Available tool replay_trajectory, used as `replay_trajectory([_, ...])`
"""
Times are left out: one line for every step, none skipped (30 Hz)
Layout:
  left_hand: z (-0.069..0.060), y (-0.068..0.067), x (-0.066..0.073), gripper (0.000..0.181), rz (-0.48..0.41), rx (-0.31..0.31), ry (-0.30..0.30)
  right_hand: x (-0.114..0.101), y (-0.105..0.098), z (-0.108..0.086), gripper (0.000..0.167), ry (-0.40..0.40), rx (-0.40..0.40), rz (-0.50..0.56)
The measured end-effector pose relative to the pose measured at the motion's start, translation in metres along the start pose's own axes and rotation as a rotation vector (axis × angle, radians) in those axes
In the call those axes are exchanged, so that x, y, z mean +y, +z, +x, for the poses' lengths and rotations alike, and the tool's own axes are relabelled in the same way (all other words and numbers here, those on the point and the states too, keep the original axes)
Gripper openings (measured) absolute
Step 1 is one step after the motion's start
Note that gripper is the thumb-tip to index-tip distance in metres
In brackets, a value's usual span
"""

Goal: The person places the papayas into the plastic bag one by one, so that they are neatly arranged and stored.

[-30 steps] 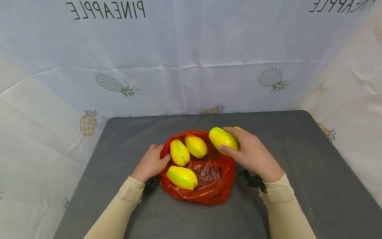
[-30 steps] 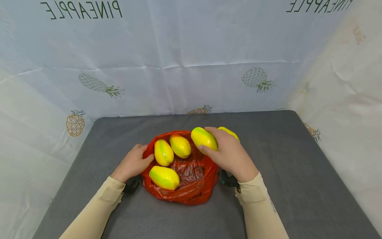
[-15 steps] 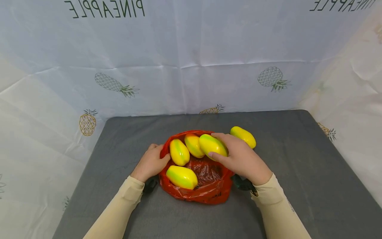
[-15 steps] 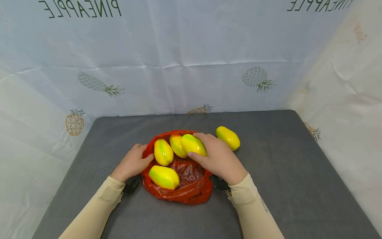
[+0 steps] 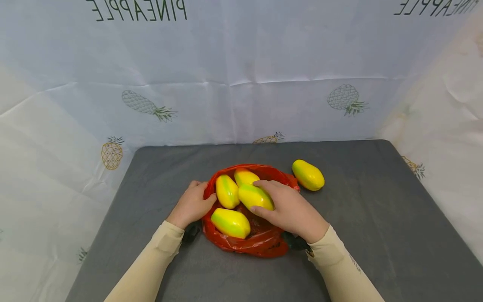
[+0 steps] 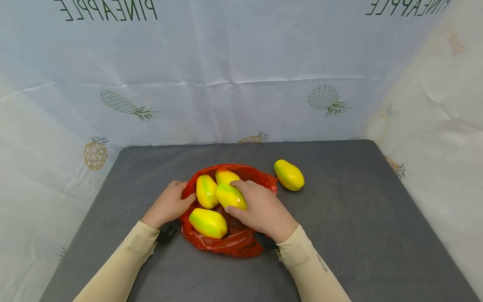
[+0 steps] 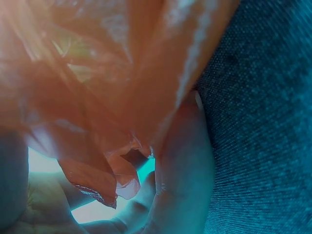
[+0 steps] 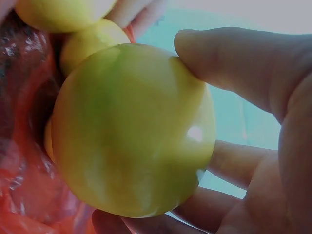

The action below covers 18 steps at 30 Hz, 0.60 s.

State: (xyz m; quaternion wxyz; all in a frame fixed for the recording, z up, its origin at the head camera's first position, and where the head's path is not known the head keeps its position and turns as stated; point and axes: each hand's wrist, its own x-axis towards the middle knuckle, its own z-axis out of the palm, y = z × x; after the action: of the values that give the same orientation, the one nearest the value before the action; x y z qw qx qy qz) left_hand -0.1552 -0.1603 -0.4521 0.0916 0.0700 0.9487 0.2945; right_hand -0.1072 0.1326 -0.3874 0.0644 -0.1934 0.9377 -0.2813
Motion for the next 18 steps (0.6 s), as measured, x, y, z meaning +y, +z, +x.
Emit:
replay_trajectory([0.001, 0.000, 0.000, 0.048, -0.003, 0.000, 0.003, 0.000, 0.002, 0.000, 0.066, 0.002, -0.004, -0.005])
replay_trajectory([0.001, 0.000, 0.000, 0.048, -0.007, 0.000, 0.002, 0.000, 0.003, -0.001, 0.065, 0.003, -0.008, -0.010])
replay_trajectory([0.001, 0.000, 0.001, 0.048, -0.011, 0.000, 0.001, 0.000, 0.005, -0.001, 0.065, 0.007, -0.012, -0.014])
replay_trajectory([0.001, 0.000, 0.001, 0.048, -0.012, 0.000, -0.001, 0.000, 0.007, -0.002, 0.065, 0.014, -0.017, -0.017])
replay_trajectory([0.001, 0.000, 0.001, 0.048, -0.014, -0.002, -0.004, 0.000, 0.008, -0.003, 0.065, 0.017, -0.021, -0.022])
replay_trajectory([0.001, 0.000, 0.002, 0.048, -0.016, -0.003, -0.009, 0.000, 0.010, -0.003, 0.065, 0.020, -0.027, -0.026])
replay_trajectory([0.001, -0.001, 0.002, 0.048, -0.018, -0.005, -0.014, 0.001, 0.011, -0.004, 0.065, 0.022, -0.032, -0.030])
replay_trajectory([0.001, -0.001, 0.003, 0.048, -0.019, -0.007, -0.019, 0.001, 0.013, -0.004, 0.064, 0.023, -0.038, -0.031])
replay_trajectory([0.000, -0.001, 0.003, 0.048, -0.019, -0.008, -0.021, 0.001, 0.014, -0.005, 0.064, 0.023, -0.044, -0.032])
replay_trajectory([0.000, -0.001, 0.003, 0.047, -0.020, -0.010, -0.021, 0.002, 0.015, -0.005, 0.064, 0.021, -0.048, -0.033])
replay_trajectory([0.000, -0.001, 0.003, 0.047, -0.018, -0.010, -0.020, 0.002, 0.016, -0.006, 0.063, 0.017, -0.051, -0.031])
replay_trajectory([0.000, -0.001, 0.003, 0.047, -0.017, -0.011, -0.022, 0.002, 0.017, -0.006, 0.063, 0.015, -0.053, -0.030])
replay_trajectory([0.000, -0.001, 0.003, 0.047, -0.017, -0.011, -0.023, 0.003, 0.018, -0.006, 0.062, 0.013, -0.054, -0.030])
replay_trajectory([0.000, -0.001, 0.003, 0.046, -0.016, -0.010, -0.025, 0.003, 0.019, -0.006, 0.062, 0.011, -0.053, -0.027])
replay_trajectory([0.000, -0.001, 0.003, 0.046, -0.014, -0.010, -0.024, 0.004, 0.019, -0.007, 0.062, 0.009, -0.053, -0.027])
replay_trajectory([0.000, 0.000, 0.003, 0.045, -0.013, -0.009, -0.024, 0.004, 0.020, -0.007, 0.061, 0.008, -0.053, -0.025])
replay_trajectory([0.000, 0.000, 0.002, 0.046, -0.012, -0.009, -0.025, 0.004, 0.021, -0.007, 0.061, 0.007, -0.053, -0.023])
replay_trajectory([0.000, 0.000, 0.002, 0.046, -0.012, -0.008, -0.029, 0.005, 0.021, -0.007, 0.061, 0.005, -0.054, -0.023])
